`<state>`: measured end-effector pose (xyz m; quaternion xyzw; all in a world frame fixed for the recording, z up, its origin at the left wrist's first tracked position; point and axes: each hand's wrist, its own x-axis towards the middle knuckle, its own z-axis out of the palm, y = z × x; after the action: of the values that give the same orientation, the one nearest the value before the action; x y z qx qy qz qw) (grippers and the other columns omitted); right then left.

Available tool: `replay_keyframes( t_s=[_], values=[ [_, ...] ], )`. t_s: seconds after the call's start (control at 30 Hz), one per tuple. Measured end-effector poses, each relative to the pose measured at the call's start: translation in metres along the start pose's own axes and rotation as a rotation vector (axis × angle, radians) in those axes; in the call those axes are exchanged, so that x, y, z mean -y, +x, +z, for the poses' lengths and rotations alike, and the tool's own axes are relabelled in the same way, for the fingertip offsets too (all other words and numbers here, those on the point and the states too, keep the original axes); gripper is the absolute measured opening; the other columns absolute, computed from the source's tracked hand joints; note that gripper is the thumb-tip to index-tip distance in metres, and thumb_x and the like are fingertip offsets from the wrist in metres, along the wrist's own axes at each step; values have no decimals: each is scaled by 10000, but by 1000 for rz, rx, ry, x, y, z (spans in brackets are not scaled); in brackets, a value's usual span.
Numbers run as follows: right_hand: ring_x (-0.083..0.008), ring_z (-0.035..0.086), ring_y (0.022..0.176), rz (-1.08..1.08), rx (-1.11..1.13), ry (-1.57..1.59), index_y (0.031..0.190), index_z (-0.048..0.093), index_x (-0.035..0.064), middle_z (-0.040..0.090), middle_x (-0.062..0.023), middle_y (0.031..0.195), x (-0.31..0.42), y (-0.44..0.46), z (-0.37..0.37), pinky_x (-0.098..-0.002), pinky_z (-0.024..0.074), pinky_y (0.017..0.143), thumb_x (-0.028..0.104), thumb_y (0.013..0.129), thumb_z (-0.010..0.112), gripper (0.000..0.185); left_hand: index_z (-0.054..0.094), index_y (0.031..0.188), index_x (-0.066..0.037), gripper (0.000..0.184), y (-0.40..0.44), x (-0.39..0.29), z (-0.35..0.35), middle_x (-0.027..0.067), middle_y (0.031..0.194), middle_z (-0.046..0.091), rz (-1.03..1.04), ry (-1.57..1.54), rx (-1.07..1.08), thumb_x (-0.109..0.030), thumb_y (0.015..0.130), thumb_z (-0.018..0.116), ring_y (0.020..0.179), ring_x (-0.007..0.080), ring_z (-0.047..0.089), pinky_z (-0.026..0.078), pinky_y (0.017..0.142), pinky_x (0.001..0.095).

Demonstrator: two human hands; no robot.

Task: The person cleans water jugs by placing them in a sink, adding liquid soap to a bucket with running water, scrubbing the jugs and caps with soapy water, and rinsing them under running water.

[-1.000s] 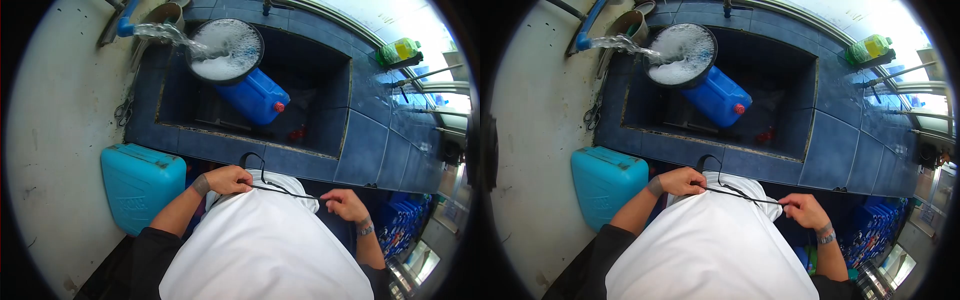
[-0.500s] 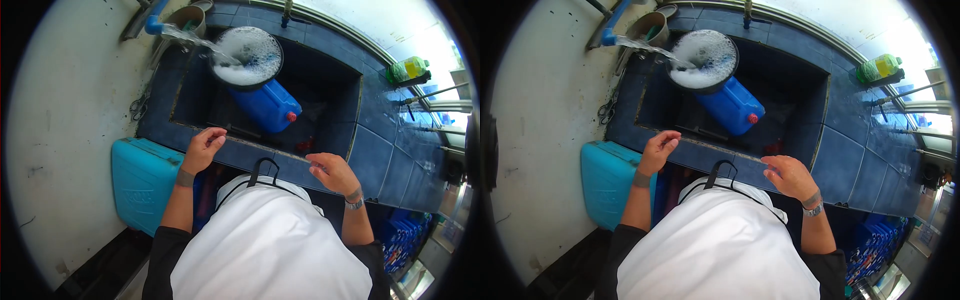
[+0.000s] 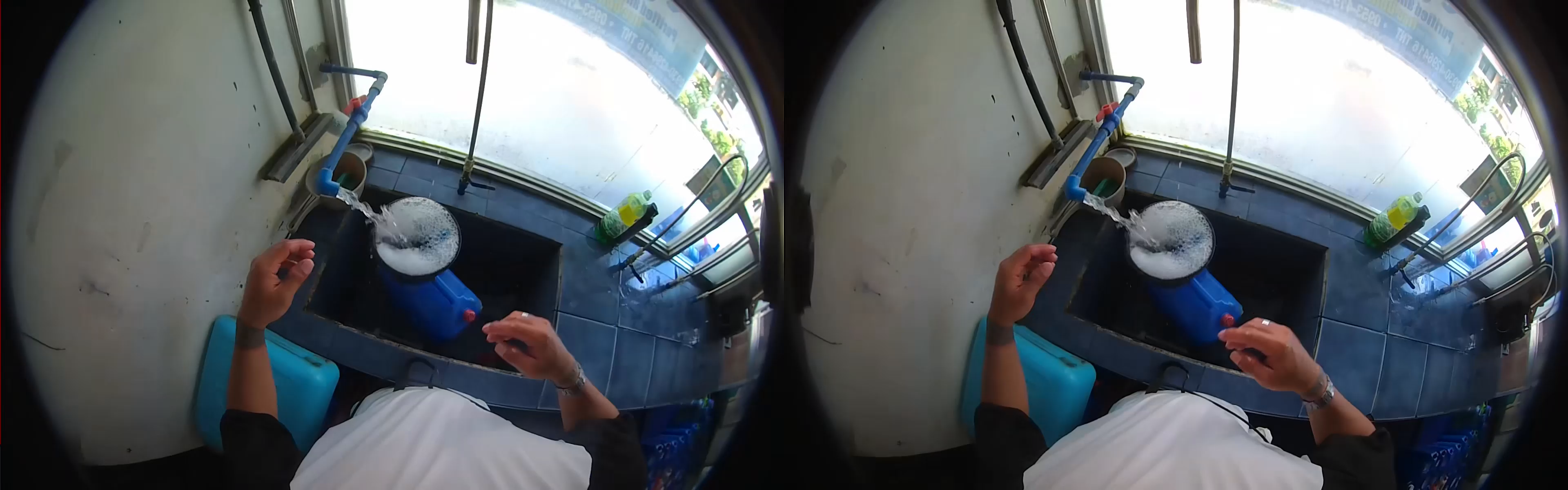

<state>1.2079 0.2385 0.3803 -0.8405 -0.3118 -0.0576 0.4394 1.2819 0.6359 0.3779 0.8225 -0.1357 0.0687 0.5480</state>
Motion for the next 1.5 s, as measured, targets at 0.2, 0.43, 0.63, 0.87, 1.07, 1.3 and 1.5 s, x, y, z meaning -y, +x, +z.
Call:
replay_keyframes(
  t_s=[0.2, 0.43, 0.63, 0.87, 1.07, 1.3, 1.5],
  values=[
    [-212, 628, 714, 245, 587, 8, 979, 653, 42, 645, -93, 831, -24, -28, 60, -313, 498, 624, 64, 801, 616, 183, 620, 1034, -24, 182, -21, 23, 22, 89, 945, 643, -78, 77, 332, -103, 878, 571, 845, 159, 619, 491, 741, 272],
    [-215, 649, 738, -97, 509, -28, 981, 657, 44, 644, -95, 884, 19, 90, 41, -313, 506, 620, 116, 833, 622, 168, 453, 1327, -70, 488, -101, 41, 237, 172, 1194, 579, 70, -240, 1556, -316, 910, 514, 1077, 317, 557, 432, 906, 378],
    [-209, 658, 659, -348, 166, 116, 943, 665, 44, 650, -104, 825, 60, 170, 26, -296, 528, 589, 98, 830, 622, 132, 449, 1329, -63, 509, -120, -26, 299, 154, 1199, 581, 430, 16, 1965, -336, 905, 514, 1116, 272, 541, 397, 953, 349],
    [-230, 644, 598, -464, -44, 207, 815, 686, 36, 638, -106, 642, 112, 210, 41, -309, 519, 589, 86, 773, 569, 134, 626, 1105, -81, 304, -196, 58, 411, 96, 1129, 607, 3, -995, 1531, -294, 903, 547, 1112, 173, 519, 410, 903, 290],
    [-262, 622, 561, -503, -212, 298, 729, 666, 28, 616, -111, 588, 133, 179, 43, -306, 506, 589, 60, 734, 553, 118, 638, 991, -67, 201, -84, -32, 369, 27, 850, 573, -152, -817, 1380, -238, 911, 568, 792, 113, 531, 461, 693, 293],
    [-209, 569, 536, -492, -369, 234, 840, 665, 74, 596, -69, 671, 135, 33, 41, -324, 425, 454, 78, 707, 676, 133, 660, 990, -11, 204, -5, -87, 271, 5, 671, 566, -32, -638, 543, -182, 903, 590, 520, 40, 460, 382, 456, 174],
    [-143, 593, 471, -341, 9, 285, 1274, 495, 121, 654, -206, 924, 156, -172, -62, -207, 424, 385, 413, 743, 746, 655, 668, 1012, -50, 193, -58, -124, 220, 33, 692, 612, 456, -278, 233, -188, 893, 605, 545, 66, 524, 417, 482, 198]
  ],
)
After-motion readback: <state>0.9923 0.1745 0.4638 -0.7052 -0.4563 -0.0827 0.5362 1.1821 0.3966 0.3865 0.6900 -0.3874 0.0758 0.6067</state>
